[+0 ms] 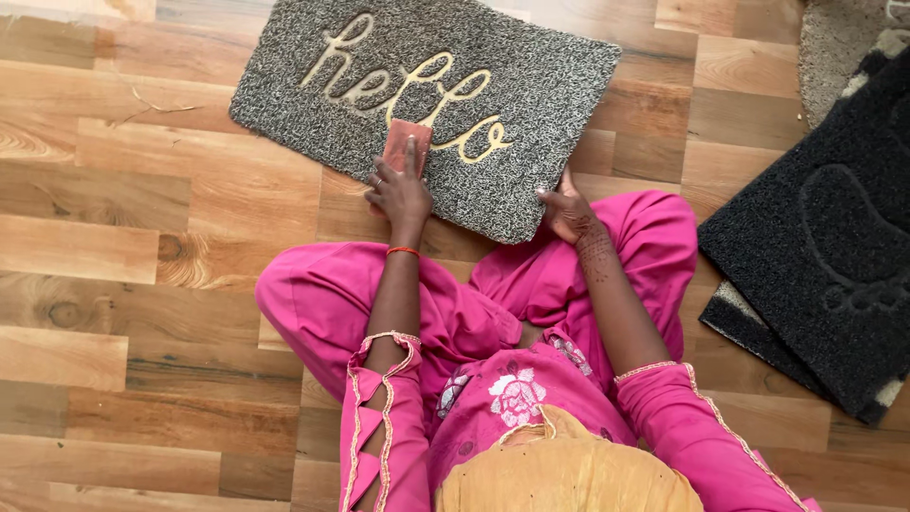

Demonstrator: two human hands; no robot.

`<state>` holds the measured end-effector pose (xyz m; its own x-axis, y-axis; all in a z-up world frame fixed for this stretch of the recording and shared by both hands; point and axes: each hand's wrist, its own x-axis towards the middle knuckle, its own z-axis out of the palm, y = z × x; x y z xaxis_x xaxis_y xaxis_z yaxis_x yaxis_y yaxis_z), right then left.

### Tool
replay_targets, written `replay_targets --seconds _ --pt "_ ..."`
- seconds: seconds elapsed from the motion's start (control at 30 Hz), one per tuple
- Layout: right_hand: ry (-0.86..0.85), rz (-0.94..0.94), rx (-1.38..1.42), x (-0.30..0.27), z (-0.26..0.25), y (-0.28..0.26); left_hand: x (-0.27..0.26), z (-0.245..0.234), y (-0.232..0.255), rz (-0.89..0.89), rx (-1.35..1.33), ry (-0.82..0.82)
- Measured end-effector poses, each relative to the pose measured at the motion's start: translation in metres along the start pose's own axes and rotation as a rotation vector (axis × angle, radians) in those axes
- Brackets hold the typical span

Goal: The person sits on the floor and scrubs three different doormats using a small hand brush. They clean a black mat with a shoe print, a grey mat with the word 'hello', and a beige mat with the word 'welcome', flipping them over to clean both sides.

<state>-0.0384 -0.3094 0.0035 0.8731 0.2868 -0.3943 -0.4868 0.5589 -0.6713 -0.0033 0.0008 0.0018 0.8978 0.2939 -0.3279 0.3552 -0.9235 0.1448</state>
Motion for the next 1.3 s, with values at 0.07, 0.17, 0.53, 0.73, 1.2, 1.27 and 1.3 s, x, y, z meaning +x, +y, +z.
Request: replay_targets --seconds 0.07,0.17,0.53,0.73,1.2,1.27,1.3 --pt "-0.007 -0.012 -0.005 0.000 0.004 -0.001 0.001 0.002 0.000 0.000 0.012 0.005" --pt "-0.027 -0.078 -0.026 0.001 -0.002 0.003 0.002 0.005 -0.002 0.009 0.020 0.010" --pt "0.040 -0.205 0.071 0.034 -0.053 0.037 0.005 0.012 -0.001 0.015 0.053 0.029" --pt "0.174 -0.205 0.042 0.043 -0.064 0.042 0.003 0.011 0.003 0.002 0.024 0.016" --pt "0.191 0.030 -0.158 0.008 -0.005 0.005 0.003 0.013 0.005 0.031 -0.006 0.051" --pt "0.225 0.046 -0.259 0.010 -0.011 0.014 -0.001 0.016 0.010 0.080 0.023 0.055" --pt "0.213 0.016 -0.271 0.013 -0.017 0.020 -0.005 0.019 0.013 0.104 0.037 0.057"
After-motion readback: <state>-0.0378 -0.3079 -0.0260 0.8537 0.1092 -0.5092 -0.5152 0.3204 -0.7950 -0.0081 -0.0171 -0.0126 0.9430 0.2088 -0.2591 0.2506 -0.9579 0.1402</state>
